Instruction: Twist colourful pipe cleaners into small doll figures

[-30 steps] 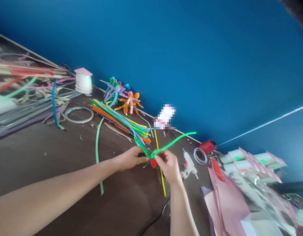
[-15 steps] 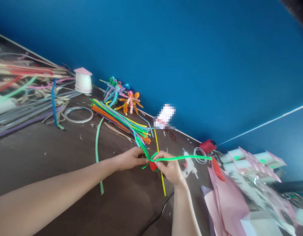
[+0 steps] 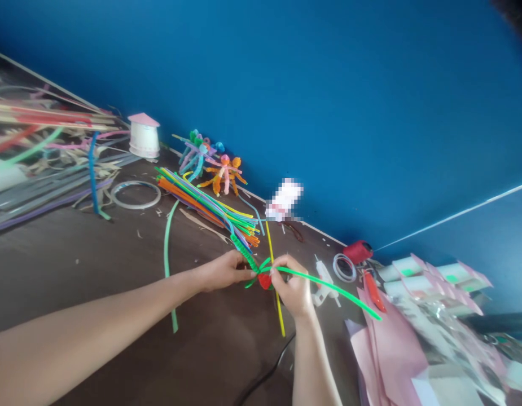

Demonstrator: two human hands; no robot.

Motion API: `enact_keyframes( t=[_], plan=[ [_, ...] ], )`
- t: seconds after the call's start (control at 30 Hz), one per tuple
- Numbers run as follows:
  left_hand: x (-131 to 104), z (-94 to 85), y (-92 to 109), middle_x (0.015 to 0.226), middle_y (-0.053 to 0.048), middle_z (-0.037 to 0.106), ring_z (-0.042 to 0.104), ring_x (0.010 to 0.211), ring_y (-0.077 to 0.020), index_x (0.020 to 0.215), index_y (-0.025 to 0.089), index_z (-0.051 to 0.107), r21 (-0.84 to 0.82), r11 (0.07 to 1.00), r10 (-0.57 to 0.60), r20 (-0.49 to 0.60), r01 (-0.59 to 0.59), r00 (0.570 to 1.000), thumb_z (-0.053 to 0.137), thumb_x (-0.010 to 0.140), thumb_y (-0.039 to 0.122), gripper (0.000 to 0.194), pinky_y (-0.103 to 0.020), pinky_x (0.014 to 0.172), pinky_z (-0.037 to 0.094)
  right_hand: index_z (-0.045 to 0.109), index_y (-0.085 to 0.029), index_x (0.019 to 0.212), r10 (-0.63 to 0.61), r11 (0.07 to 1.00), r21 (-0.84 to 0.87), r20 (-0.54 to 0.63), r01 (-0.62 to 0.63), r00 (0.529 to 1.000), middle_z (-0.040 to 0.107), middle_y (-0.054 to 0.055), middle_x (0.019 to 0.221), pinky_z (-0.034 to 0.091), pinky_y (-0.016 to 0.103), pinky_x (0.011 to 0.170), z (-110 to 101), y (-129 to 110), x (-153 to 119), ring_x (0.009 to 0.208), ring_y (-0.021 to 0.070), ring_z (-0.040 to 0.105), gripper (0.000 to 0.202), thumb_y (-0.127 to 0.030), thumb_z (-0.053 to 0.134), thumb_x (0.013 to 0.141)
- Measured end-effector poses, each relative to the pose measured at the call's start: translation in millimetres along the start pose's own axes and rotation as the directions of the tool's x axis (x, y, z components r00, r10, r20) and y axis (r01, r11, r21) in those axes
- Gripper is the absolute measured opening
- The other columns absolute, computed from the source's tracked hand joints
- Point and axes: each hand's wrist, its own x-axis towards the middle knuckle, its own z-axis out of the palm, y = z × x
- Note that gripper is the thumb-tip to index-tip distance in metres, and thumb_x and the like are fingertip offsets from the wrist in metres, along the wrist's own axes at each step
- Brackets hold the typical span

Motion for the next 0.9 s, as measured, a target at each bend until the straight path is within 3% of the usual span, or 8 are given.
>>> enact_keyframes(
  t=[0.4, 0.57, 0.7, 0.9],
  plan=[
    [1.4, 1.0, -2.9, 0.062, 0.003, 0.047, 0.038, 0.056, -0.0083, 0.081, 0.011, 0.058, 0.034, 0.999, 0.01, -0.003, -0.01, 1.0, 0.053, 0.073, 0.033, 0.024, -0.018, 0.052, 0.033, 0.047, -0.019, 0.059, 0.008, 0.999, -0.052, -0.046, -0.01, 0.999, 0.057, 0.001, 0.067, 0.043, 0.024, 0.062, 8.2, -4.9, -1.5, 0.066, 0.0139, 0.056, 0.013, -0.011, 0.048, 0.069],
    [0.7, 0.0, -1.1, 0.059, 0.003, 0.045, 0.037, 0.054, -0.0082, 0.076, 0.011, 0.056, 0.058, 0.998, -0.018, -0.013, 0.019, 1.0, 0.051, 0.074, 0.034, 0.023, -0.018, 0.05, 0.03, 0.052, -0.018, 0.07, 0.016, 0.997, -0.08, 0.009, -0.015, 1.0, 0.056, 0.0, 0.068, 0.043, 0.022, 0.057, 6.0, -5.8, -1.8, 0.061, 0.0125, 0.055, 0.006, -0.014, 0.049, 0.072],
    [-0.3, 0.0, 0.0, 0.059, 0.004, 0.044, 0.036, 0.054, -0.0085, 0.076, 0.012, 0.057, 0.067, 0.998, -0.01, -0.013, 0.011, 1.0, 0.051, 0.074, 0.035, 0.024, -0.019, 0.05, 0.03, 0.056, -0.018, 0.076, 0.007, 0.998, -0.061, 0.065, -0.003, 0.998, 0.06, 0.001, 0.074, 0.045, 0.022, 0.061, 2.5, -3.9, -1.9, 0.068, 0.013, 0.057, 0.007, -0.017, 0.049, 0.075],
    [-0.2, 0.4, -1.9, 0.063, 0.003, 0.048, 0.037, 0.057, -0.0087, 0.081, 0.011, 0.059, 0.077, 0.997, 0.007, -0.038, -0.004, 0.999, 0.052, 0.074, 0.032, 0.024, -0.018, 0.052, 0.032, 0.059, -0.018, 0.078, 0.054, 0.994, -0.102, 0.039, -0.05, 0.998, 0.063, 0.003, 0.076, 0.046, 0.023, 0.059, 1.4, 3.1, -4.4, 0.064, 0.0136, 0.059, 0.012, -0.023, 0.048, 0.079]
  ],
)
